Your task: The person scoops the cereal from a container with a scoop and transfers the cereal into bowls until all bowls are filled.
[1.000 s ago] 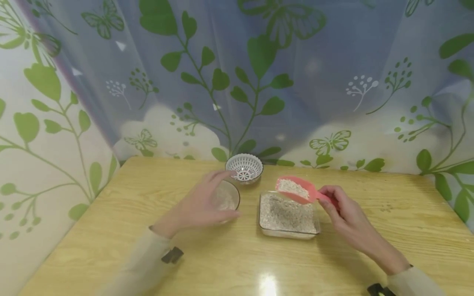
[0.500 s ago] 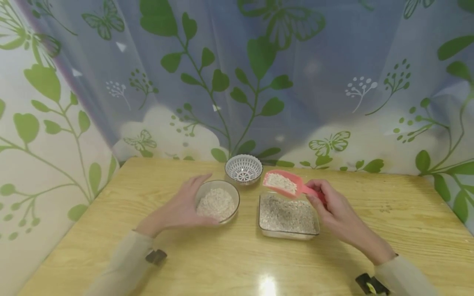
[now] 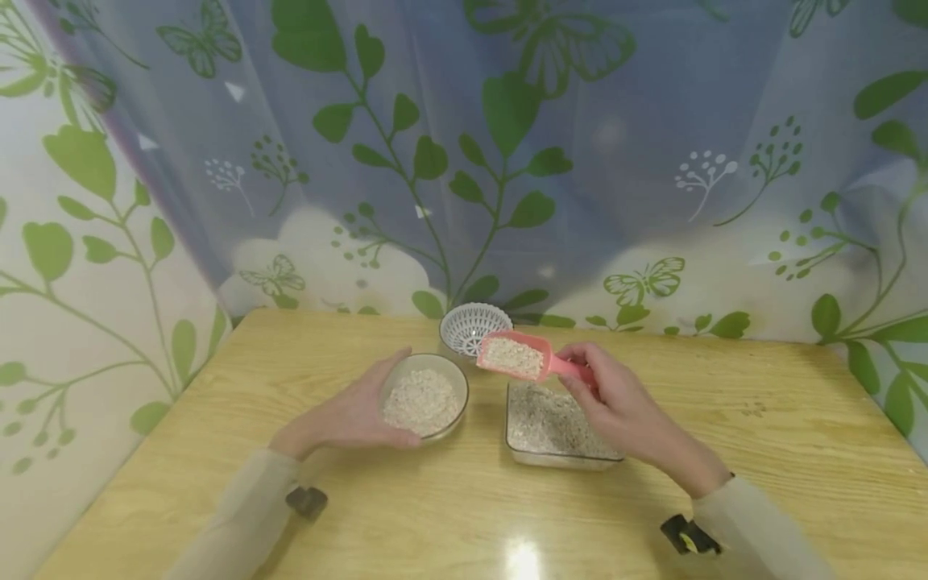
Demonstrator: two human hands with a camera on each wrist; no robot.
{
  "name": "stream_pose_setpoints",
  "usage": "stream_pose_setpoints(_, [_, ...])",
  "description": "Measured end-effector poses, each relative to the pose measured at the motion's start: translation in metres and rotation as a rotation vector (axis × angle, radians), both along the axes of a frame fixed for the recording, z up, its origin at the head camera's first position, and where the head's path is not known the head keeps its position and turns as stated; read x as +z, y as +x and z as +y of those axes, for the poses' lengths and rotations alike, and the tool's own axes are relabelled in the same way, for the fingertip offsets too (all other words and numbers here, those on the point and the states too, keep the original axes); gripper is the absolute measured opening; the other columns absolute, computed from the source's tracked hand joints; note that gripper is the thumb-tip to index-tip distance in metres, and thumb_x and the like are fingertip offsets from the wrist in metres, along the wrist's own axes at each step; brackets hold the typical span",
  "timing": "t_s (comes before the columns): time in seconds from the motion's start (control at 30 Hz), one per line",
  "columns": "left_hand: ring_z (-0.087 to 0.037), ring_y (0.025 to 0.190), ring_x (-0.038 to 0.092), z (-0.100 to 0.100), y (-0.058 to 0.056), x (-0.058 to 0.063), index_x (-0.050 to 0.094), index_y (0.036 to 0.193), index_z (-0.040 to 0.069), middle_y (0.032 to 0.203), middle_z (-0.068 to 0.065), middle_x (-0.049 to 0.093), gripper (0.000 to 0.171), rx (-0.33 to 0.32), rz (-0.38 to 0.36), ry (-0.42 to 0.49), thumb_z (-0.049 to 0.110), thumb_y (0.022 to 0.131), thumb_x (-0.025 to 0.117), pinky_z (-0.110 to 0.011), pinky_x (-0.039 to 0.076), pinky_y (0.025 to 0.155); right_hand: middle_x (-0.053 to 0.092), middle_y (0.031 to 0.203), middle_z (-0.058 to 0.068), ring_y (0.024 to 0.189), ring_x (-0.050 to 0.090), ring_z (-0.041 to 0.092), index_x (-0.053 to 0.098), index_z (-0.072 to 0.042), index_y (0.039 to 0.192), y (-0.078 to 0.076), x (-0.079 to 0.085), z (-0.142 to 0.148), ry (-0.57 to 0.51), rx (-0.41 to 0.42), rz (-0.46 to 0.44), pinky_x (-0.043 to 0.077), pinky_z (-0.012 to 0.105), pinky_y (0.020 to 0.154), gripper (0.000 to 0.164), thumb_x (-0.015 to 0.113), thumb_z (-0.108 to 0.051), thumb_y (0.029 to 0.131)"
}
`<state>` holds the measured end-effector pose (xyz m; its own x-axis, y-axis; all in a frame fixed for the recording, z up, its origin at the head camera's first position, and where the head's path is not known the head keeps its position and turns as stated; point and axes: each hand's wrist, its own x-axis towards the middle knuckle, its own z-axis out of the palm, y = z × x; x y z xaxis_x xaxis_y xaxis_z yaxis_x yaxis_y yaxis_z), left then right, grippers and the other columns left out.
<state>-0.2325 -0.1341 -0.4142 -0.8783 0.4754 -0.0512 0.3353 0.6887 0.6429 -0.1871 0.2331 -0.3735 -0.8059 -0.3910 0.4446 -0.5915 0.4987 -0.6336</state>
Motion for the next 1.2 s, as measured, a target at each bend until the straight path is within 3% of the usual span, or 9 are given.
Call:
stream_pose_setpoints(0.3, [-0.031, 0.152, 0.032, 0.0, 0.0, 0.0, 0.011, 0.166, 0.018, 0.167, -0.013, 0.029, 0.137, 0.0, -0.028, 0.025, 0.06, 0.063, 0.091, -0.058, 0.029, 0.124, 0.067, 0.097, 0.013, 0.067, 0.045, -0.003, 0.058, 0.002, 0.119, -0.01, 0.0, -0.027, 0.044, 0.055, 0.04, 0.044, 0.019, 0.053, 0.023, 0.061, 0.008, 0.097])
stream_pose_setpoints(0.47, [-0.033, 0.15, 0.035, -0.001, 0.001, 0.0, 0.012, 0.166, 0.016, 0.165, -0.015, 0.031, 0.135, -0.009, -0.03, 0.041, 0.059, 0.064, 0.091, -0.059, 0.031, 0.123, 0.069, 0.106, 0.011, 0.078, 0.056, 0.006, 0.059, 0.0, 0.119, -0.014, -0.003, -0.043, 0.155, 0.041, 0.11, 0.051, 0.025, 0.063, 0.026, 0.063, 0.009, 0.094])
stream_pose_setpoints(0.57, [-0.035, 0.151, 0.034, -0.001, 0.001, 0.0, 0.012, 0.166, 0.015, 0.166, -0.016, 0.029, 0.135, -0.012, -0.034, 0.049, 0.058, 0.065, 0.091, -0.06, 0.03, 0.122, 0.068, 0.11, 0.007, 0.093, 0.063, 0.015, 0.061, -0.004, 0.119, -0.015, -0.004, -0.054, 0.27, 0.003, 0.202, 0.056, 0.034, 0.074, 0.026, 0.066, 0.004, 0.094])
stream_pose_setpoints(0.67, [-0.036, 0.152, 0.032, -0.001, 0.001, 0.0, 0.012, 0.166, 0.015, 0.167, -0.017, 0.027, 0.134, -0.012, -0.041, 0.053, 0.058, 0.065, 0.091, -0.061, 0.029, 0.123, 0.066, 0.109, 0.006, 0.095, 0.065, 0.019, 0.061, -0.007, 0.12, -0.015, -0.004, -0.064, 0.376, -0.028, 0.281, 0.059, 0.038, 0.072, 0.026, 0.068, -0.003, 0.095])
stream_pose_setpoints(0.77, [-0.036, 0.153, 0.031, 0.0, 0.001, 0.0, 0.011, 0.166, 0.016, 0.167, -0.017, 0.026, 0.135, -0.013, -0.043, 0.049, 0.058, 0.065, 0.091, -0.06, 0.028, 0.123, 0.064, 0.108, 0.007, 0.094, 0.064, 0.021, 0.06, -0.008, 0.122, -0.014, -0.004, -0.073, 0.498, -0.045, 0.398, 0.059, 0.035, 0.063, 0.029, 0.069, -0.006, 0.095])
stream_pose_setpoints(1.0, [-0.033, 0.153, 0.031, 0.0, -0.001, -0.002, 0.01, 0.166, 0.017, 0.167, -0.015, 0.027, 0.136, -0.016, -0.062, 0.073, 0.057, 0.065, 0.091, -0.059, 0.029, 0.123, 0.058, 0.099, 0.007, 0.086, 0.057, 0.022, 0.06, -0.005, 0.123, -0.012, -0.003, -0.086, 0.693, -0.015, 0.708, 0.053, 0.026, 0.058, 0.044, 0.068, 0.009, 0.083])
stream_pose_setpoints(1.13, [-0.031, 0.151, 0.033, 0.0, 0.0, -0.002, 0.01, 0.166, 0.018, 0.167, -0.014, 0.026, 0.136, -0.012, -0.068, 0.073, 0.058, 0.064, 0.091, -0.059, 0.031, 0.123, 0.058, 0.098, 0.007, 0.083, 0.055, 0.02, 0.06, -0.005, 0.125, -0.01, -0.002, -0.089, 0.759, -0.023, 0.811, 0.053, 0.025, 0.059, 0.026, 0.052, 0.0, 0.1])
stream_pose_setpoints(1.2, [-0.03, 0.151, 0.034, 0.001, 0.0, -0.001, 0.01, 0.166, 0.019, 0.167, -0.013, 0.027, 0.136, -0.008, -0.069, 0.07, 0.058, 0.064, 0.091, -0.058, 0.031, 0.123, 0.058, 0.097, 0.007, 0.082, 0.054, 0.021, 0.06, -0.004, 0.125, -0.009, -0.001, -0.089, 0.786, -0.034, 0.842, 0.054, 0.026, 0.061, 0.03, 0.036, -0.003, 0.107])
